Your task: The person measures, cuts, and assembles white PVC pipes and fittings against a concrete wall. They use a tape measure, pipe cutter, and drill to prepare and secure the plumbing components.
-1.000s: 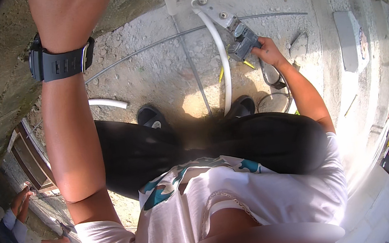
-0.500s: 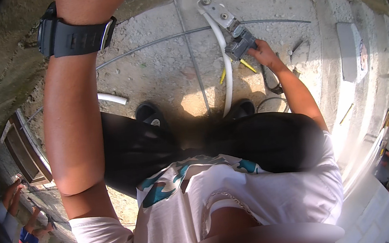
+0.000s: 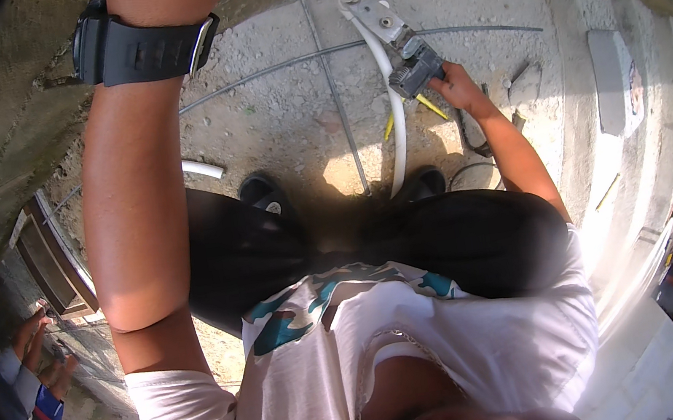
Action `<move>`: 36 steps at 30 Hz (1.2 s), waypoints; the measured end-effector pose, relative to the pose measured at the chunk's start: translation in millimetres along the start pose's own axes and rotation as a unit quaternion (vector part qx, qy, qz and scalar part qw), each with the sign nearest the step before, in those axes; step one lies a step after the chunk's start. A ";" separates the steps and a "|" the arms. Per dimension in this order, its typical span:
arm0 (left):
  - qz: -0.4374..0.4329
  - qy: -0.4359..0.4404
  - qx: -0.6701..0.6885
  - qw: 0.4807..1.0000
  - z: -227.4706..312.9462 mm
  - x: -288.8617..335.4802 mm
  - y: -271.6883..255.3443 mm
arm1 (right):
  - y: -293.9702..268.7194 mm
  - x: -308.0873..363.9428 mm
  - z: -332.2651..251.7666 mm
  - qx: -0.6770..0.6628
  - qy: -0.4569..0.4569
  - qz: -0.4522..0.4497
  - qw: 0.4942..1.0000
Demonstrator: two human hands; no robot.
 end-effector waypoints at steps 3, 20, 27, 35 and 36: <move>0.003 -0.001 0.006 1.000 -1.2 -0.7 7.6 | -3.1 1.9 -6.1 0.053 -0.015 0.023 0.998; -0.002 -0.048 -0.012 0.999 -16.6 25.2 29.2 | -11.7 8.7 -32.5 0.077 -0.044 0.025 0.996; 0.001 -0.003 0.023 1.000 -17.9 30.3 32.6 | -11.1 8.1 -29.0 0.070 -0.034 0.026 0.997; -0.007 0.005 -0.019 1.000 8.0 36.1 41.2 | -13.2 10.2 -29.4 0.056 -0.081 0.037 0.994; -0.007 -0.026 -0.024 0.999 3.3 32.6 41.7 | -13.3 10.2 -29.4 0.059 -0.084 0.037 0.994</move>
Point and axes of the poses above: each hand's wrist, its own x-axis away from the middle knuckle, its own y-axis out of the palm, z = x × y, the point moved 6 cm from there along -x, towards the middle knuckle, and after that the axes turned 2 degrees about y, right-handed, at the moved point
